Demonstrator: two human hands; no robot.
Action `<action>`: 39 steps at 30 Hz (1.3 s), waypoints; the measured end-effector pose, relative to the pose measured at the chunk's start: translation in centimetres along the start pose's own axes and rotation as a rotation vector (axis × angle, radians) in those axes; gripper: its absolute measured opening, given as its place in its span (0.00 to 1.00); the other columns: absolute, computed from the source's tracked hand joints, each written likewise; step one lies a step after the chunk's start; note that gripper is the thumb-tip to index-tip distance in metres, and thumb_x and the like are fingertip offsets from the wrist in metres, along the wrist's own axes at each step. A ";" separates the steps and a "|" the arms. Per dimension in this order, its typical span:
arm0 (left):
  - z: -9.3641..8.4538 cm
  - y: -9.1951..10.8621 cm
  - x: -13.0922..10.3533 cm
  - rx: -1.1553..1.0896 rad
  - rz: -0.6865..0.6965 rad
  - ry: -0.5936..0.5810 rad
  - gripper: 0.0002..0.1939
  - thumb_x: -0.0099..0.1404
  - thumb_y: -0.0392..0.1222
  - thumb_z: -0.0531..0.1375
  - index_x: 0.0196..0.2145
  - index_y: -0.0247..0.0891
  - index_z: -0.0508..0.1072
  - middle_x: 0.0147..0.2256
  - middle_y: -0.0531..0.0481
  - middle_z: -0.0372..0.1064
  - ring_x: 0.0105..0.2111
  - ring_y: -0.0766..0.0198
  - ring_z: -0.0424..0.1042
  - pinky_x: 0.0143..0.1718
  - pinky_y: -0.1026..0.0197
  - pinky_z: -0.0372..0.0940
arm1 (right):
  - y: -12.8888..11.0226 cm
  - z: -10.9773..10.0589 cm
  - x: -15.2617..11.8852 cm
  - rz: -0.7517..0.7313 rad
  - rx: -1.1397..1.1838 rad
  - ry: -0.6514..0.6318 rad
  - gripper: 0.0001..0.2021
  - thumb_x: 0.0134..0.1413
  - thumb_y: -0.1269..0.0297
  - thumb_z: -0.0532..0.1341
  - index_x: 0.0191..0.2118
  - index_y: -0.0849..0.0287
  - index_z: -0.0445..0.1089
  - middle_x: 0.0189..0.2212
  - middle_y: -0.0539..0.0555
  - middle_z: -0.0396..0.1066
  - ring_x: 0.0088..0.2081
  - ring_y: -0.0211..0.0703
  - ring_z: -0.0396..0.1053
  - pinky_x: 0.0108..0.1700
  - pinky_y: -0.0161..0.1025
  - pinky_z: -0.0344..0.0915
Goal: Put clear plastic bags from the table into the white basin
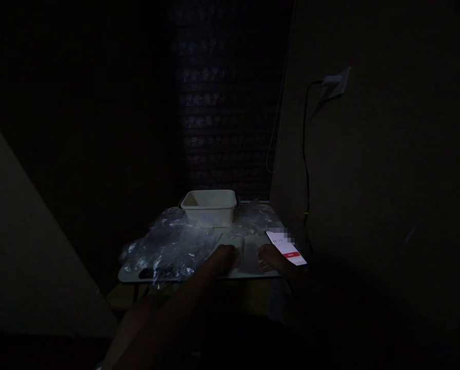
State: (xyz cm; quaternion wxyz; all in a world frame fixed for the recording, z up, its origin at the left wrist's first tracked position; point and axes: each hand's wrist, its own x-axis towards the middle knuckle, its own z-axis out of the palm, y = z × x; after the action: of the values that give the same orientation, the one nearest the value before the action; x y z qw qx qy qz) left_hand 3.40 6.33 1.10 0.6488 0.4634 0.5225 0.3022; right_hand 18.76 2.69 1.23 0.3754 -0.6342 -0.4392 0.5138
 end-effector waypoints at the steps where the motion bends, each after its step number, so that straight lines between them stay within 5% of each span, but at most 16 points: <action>1: 0.2 0.0 0.0 -0.001 -0.014 0.008 0.09 0.54 0.40 0.49 0.28 0.30 0.63 0.22 0.51 0.61 0.21 0.71 0.62 0.20 0.67 0.58 | 0.0 0.0 -0.1 0.002 0.006 0.008 0.08 0.33 0.76 0.50 0.26 0.60 0.55 0.14 0.45 0.58 0.15 0.34 0.61 0.19 0.35 0.61; 5: 0.7 -0.1 0.0 0.064 -0.027 0.043 0.11 0.50 0.42 0.52 0.16 0.32 0.61 0.11 0.55 0.54 0.12 0.72 0.56 0.13 0.69 0.49 | -0.1 0.0 -0.3 -0.015 -0.013 0.024 0.08 0.33 0.77 0.51 0.25 0.60 0.56 0.14 0.45 0.58 0.15 0.32 0.60 0.19 0.33 0.60; 9: 0.9 -0.9 0.1 0.187 0.123 0.138 0.10 0.41 0.35 0.57 0.10 0.33 0.59 0.08 0.58 0.50 0.10 0.74 0.52 0.12 0.69 0.44 | -0.1 0.1 -0.4 -0.033 -0.034 0.021 0.08 0.32 0.77 0.52 0.24 0.60 0.56 0.14 0.45 0.59 0.15 0.33 0.60 0.18 0.33 0.58; 17: 0.7 0.0 1.1 0.128 0.300 0.197 0.03 0.44 0.32 0.52 0.16 0.34 0.60 0.12 0.58 0.55 0.14 0.74 0.56 0.16 0.70 0.49 | -0.6 -0.5 -0.1 -0.084 -0.021 0.062 0.10 0.28 0.72 0.58 0.25 0.60 0.59 0.20 0.49 0.62 0.20 0.36 0.62 0.19 0.33 0.56; 22: 0.3 1.4 0.3 -0.097 0.369 0.012 0.01 0.44 0.34 0.50 0.18 0.34 0.60 0.14 0.56 0.57 0.14 0.73 0.58 0.17 0.69 0.53 | -1.4 -0.8 0.2 -0.202 0.240 -0.291 0.08 0.31 0.65 0.58 0.23 0.61 0.61 0.20 0.47 0.61 0.25 0.34 0.61 0.25 0.32 0.56; 26: 0.4 1.9 -0.6 -0.246 0.394 -0.094 0.03 0.41 0.34 0.53 0.19 0.34 0.60 0.15 0.55 0.57 0.15 0.72 0.59 0.18 0.68 0.54 | -1.8 -0.3 0.4 -0.209 0.385 -0.407 0.07 0.31 0.65 0.59 0.20 0.62 0.60 0.16 0.46 0.59 0.20 0.31 0.59 0.22 0.31 0.53; 39: -0.4 2.2 -1.2 0.005 0.325 -0.008 0.03 0.43 0.33 0.52 0.21 0.33 0.63 0.11 0.59 0.52 0.10 0.77 0.51 0.11 0.72 0.45 | -2.7 0.0 0.3 -0.274 0.276 -0.234 0.08 0.30 0.65 0.59 0.17 0.63 0.60 0.11 0.44 0.57 0.15 0.28 0.53 0.17 0.29 0.46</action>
State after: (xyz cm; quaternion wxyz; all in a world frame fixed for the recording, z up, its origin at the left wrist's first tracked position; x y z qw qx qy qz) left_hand 2.87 6.25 3.56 0.5922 0.5447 0.4389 0.3999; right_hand 18.35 3.82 3.62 0.4715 -0.4472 -0.4872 0.5833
